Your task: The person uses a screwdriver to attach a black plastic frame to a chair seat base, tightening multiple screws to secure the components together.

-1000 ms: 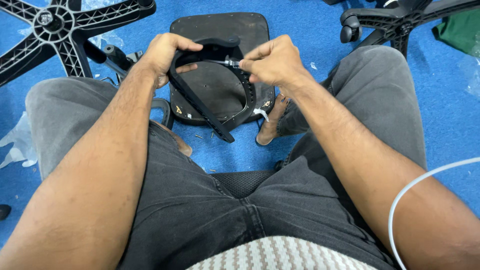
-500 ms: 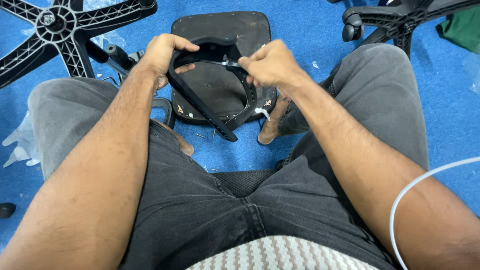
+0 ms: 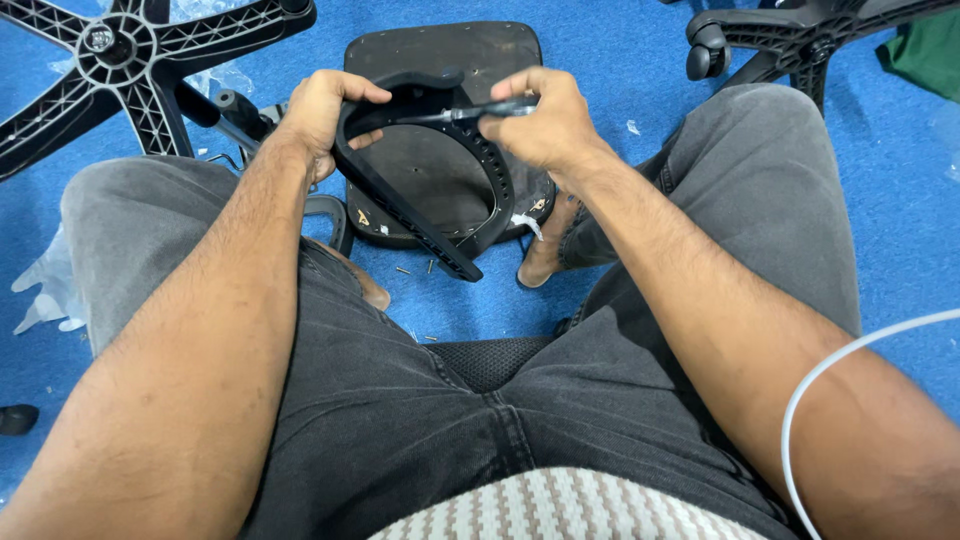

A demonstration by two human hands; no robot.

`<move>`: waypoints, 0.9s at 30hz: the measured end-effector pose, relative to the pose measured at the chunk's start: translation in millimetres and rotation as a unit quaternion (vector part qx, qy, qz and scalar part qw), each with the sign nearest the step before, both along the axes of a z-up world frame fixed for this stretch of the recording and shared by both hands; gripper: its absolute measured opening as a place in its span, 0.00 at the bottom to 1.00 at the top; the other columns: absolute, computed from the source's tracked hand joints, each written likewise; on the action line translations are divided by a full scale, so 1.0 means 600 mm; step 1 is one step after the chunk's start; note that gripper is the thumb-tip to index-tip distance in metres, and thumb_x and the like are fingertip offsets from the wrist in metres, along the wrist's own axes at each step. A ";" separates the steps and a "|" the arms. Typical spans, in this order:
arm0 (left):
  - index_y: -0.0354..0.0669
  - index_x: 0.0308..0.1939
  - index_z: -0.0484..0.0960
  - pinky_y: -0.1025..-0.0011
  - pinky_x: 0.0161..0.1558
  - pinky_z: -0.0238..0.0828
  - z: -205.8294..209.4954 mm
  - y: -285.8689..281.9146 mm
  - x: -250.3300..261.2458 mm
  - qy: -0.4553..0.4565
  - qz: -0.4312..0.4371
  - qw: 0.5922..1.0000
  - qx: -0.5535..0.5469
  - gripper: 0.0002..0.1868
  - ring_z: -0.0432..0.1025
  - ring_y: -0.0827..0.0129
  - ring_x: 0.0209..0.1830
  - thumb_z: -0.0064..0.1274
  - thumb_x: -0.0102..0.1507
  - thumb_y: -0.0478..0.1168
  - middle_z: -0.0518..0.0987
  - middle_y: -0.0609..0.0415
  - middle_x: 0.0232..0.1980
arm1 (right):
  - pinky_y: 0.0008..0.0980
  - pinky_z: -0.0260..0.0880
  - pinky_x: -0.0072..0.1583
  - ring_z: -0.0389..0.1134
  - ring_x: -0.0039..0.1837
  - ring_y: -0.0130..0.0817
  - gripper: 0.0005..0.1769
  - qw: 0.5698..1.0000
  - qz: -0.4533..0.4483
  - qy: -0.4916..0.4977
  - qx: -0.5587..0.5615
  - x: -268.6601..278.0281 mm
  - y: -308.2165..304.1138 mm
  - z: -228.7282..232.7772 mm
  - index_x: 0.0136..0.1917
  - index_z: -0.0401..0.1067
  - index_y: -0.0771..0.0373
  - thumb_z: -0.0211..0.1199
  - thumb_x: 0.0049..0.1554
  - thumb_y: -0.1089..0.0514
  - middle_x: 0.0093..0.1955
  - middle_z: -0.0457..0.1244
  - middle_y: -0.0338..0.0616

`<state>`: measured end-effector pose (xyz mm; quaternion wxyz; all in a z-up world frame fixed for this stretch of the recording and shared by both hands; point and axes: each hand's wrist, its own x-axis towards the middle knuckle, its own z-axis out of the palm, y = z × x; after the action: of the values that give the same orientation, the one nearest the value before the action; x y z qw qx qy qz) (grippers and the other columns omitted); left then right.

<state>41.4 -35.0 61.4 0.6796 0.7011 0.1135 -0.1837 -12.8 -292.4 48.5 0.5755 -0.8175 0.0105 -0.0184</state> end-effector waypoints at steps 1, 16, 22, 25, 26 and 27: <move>0.40 0.41 0.82 0.70 0.49 0.79 -0.001 0.000 0.001 -0.004 -0.001 1.000 0.003 0.14 0.77 0.68 0.47 0.60 0.52 0.40 0.81 0.51 0.46 | 0.26 0.76 0.41 0.73 0.41 0.24 0.22 1.000 0.002 0.013 0.001 0.001 -0.003 -0.003 0.54 0.74 0.68 0.71 0.47 0.57 0.45 0.70 0.46; 0.38 0.41 0.81 0.71 0.45 0.78 -0.013 0.002 0.005 0.003 0.010 1.000 0.007 0.14 0.75 0.67 0.44 0.60 0.54 0.41 0.79 0.51 0.44 | 0.26 0.73 0.48 0.72 0.46 0.26 0.19 0.993 0.063 -0.037 -0.096 -0.011 -0.015 0.037 0.49 0.84 0.61 0.75 0.42 0.69 0.45 0.73 0.42; 0.43 0.50 0.81 0.63 0.44 0.82 0.009 -0.012 0.014 0.061 -0.076 0.994 0.054 0.23 0.77 0.67 0.49 0.58 0.53 0.46 0.81 0.51 0.53 | 0.28 0.71 0.45 0.70 0.43 0.27 0.19 0.998 -0.017 0.040 -0.045 -0.004 -0.063 0.043 0.49 0.82 0.61 0.74 0.43 0.70 0.44 0.72 0.42; 0.43 0.58 0.79 0.53 0.41 0.83 0.027 -0.023 0.022 0.096 -0.146 0.981 0.082 0.32 0.78 0.63 0.53 0.57 0.54 0.56 0.80 0.47 0.61 | 0.30 0.70 0.45 0.70 0.44 0.29 0.16 0.992 -0.072 0.091 -0.048 -0.006 -0.081 0.039 0.48 0.82 0.62 0.73 0.44 0.69 0.43 0.72 0.45; 0.42 0.61 0.78 0.49 0.41 0.83 0.033 -0.025 0.023 0.108 -0.165 0.976 0.095 0.36 0.78 0.61 0.54 0.57 0.54 0.60 0.80 0.45 0.63 | 0.30 0.71 0.46 0.71 0.44 0.29 0.16 0.990 -0.085 0.099 -0.057 -0.006 -0.082 0.037 0.47 0.82 0.62 0.73 0.44 0.69 0.42 0.72 0.44; 0.40 0.64 0.73 0.48 0.43 0.83 0.034 -0.028 0.020 0.129 -0.159 0.973 0.110 0.41 0.79 0.54 0.55 0.57 0.55 0.63 0.78 0.42 0.64 | 0.29 0.72 0.47 0.72 0.45 0.28 0.15 0.987 -0.098 0.107 -0.065 -0.007 -0.083 0.035 0.47 0.82 0.61 0.73 0.43 0.68 0.42 0.72 0.44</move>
<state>53.2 -51.9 81.8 0.5404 0.7509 0.1068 -0.3645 -17.0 -342.1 69.8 0.5121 -0.8455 0.1510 0.0118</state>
